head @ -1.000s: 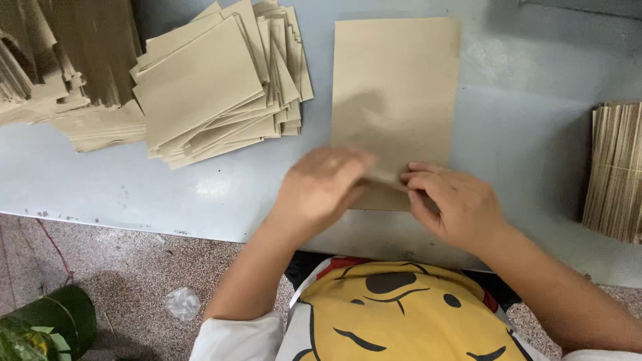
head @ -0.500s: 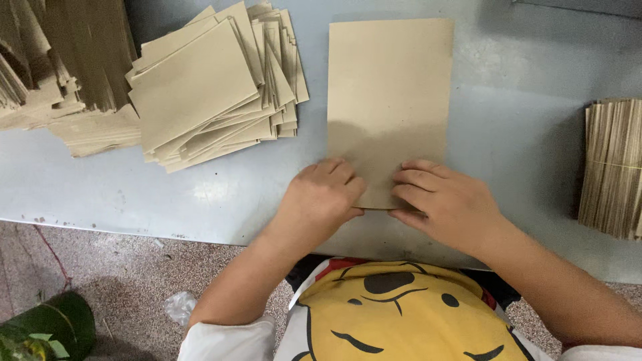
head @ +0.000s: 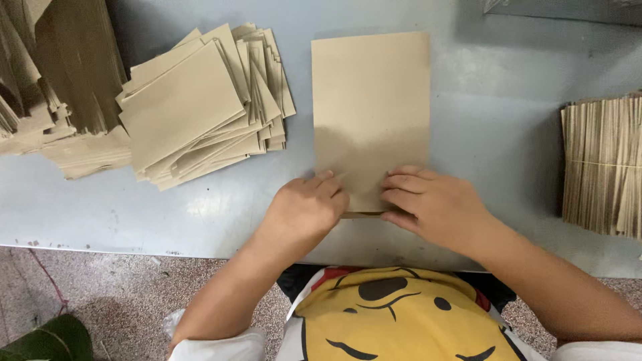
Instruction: The person folds kraft paper sheets on a workbench, creasing each sheet in half and stacking the folded pieces with a pile of finished sheets. They take a new sheet from the stack, fold it, press the crease flat, and set it aside, repeating the process.
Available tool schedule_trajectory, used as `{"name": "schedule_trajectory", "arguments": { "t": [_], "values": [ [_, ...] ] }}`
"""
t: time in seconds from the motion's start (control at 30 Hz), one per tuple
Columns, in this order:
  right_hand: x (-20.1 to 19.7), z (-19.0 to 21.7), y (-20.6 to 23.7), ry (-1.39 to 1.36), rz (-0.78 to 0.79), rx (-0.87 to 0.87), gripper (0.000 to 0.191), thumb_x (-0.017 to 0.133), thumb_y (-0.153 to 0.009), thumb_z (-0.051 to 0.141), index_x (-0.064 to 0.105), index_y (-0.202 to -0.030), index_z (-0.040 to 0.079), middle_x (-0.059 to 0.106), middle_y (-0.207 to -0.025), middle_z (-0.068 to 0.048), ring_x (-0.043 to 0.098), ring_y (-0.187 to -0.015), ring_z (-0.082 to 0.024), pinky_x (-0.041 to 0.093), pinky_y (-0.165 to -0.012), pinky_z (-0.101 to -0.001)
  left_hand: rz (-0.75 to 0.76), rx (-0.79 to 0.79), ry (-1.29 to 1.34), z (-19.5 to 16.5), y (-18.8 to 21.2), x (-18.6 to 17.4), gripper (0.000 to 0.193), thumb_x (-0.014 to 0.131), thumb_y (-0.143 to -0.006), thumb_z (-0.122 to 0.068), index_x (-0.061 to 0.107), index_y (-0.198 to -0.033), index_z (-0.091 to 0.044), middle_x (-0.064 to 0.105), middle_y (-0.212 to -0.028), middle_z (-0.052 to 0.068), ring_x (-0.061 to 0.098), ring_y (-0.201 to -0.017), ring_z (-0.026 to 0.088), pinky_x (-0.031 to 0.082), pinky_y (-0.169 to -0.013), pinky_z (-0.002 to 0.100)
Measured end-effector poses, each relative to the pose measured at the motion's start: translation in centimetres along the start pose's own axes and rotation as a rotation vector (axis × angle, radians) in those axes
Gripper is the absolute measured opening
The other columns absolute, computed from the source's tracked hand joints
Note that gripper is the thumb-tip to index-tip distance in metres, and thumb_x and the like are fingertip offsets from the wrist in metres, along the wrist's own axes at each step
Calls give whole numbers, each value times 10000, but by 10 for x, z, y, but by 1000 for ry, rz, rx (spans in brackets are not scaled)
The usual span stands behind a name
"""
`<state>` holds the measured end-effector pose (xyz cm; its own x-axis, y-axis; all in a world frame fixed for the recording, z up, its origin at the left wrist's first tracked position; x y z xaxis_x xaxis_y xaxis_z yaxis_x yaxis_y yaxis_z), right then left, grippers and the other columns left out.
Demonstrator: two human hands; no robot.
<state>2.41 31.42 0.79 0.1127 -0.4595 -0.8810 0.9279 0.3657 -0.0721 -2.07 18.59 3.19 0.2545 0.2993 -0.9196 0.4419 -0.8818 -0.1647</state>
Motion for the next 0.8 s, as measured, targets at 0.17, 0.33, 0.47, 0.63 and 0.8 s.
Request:
{"name": "schedule_trajectory", "arguments": {
  "t": [0.17,0.33,0.47,0.63,0.8],
  "values": [
    [-1,14,-1,52,-72,-13,413,774,-715,276,733,-1074,75,693,-1093,-63,644,-1102,-273,559,-823,-390,10,3,-134,2,1,12,105,679,-758,-130,629,-843,-91,695,-964,105,706,-1012,263,564,-777,371],
    [-7,12,-5,26,-167,21,298,747,-796,149,726,-1089,95,718,-1067,-67,686,-1020,-287,568,-815,-397,-272,-387,343,38,2,-2,456,817,-849,-158,608,-1245,-69,670,-1197,151,643,-1137,301,526,-951,395],
    [-17,-16,15,-518,-160,278,174,698,-954,104,734,-1120,68,755,-1032,-83,700,-864,-199,547,-725,-307,-788,-334,1526,45,12,12,819,863,-864,-188,319,-1466,-301,471,-1473,1,489,-1376,137,416,-1164,293],
    [-9,-41,36,-966,-221,534,290,635,-1022,100,702,-1279,-16,704,-1093,-120,592,-897,-151,480,-742,-294,-416,-463,1742,28,5,83,519,766,-944,-124,552,-1416,-86,635,-1328,35,602,-1224,134,499,-1054,324],
    [-21,-44,20,-795,-443,330,531,521,-1057,101,313,-1527,-32,406,-1552,-120,404,-1430,-183,342,-1168,-340,-260,-675,1678,36,9,125,293,726,-1034,-111,673,-1279,41,716,-1168,71,650,-1047,125,548,-914,304]
  ]
}}
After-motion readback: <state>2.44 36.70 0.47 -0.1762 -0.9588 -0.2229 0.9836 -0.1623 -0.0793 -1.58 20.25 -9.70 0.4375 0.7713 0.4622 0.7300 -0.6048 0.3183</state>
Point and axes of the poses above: each hand's wrist, its own y-axis away from the middle knuckle, its own x-axis out of the palm, z = x × y, the point moved 9 cm from there along -y, towards the middle knuckle
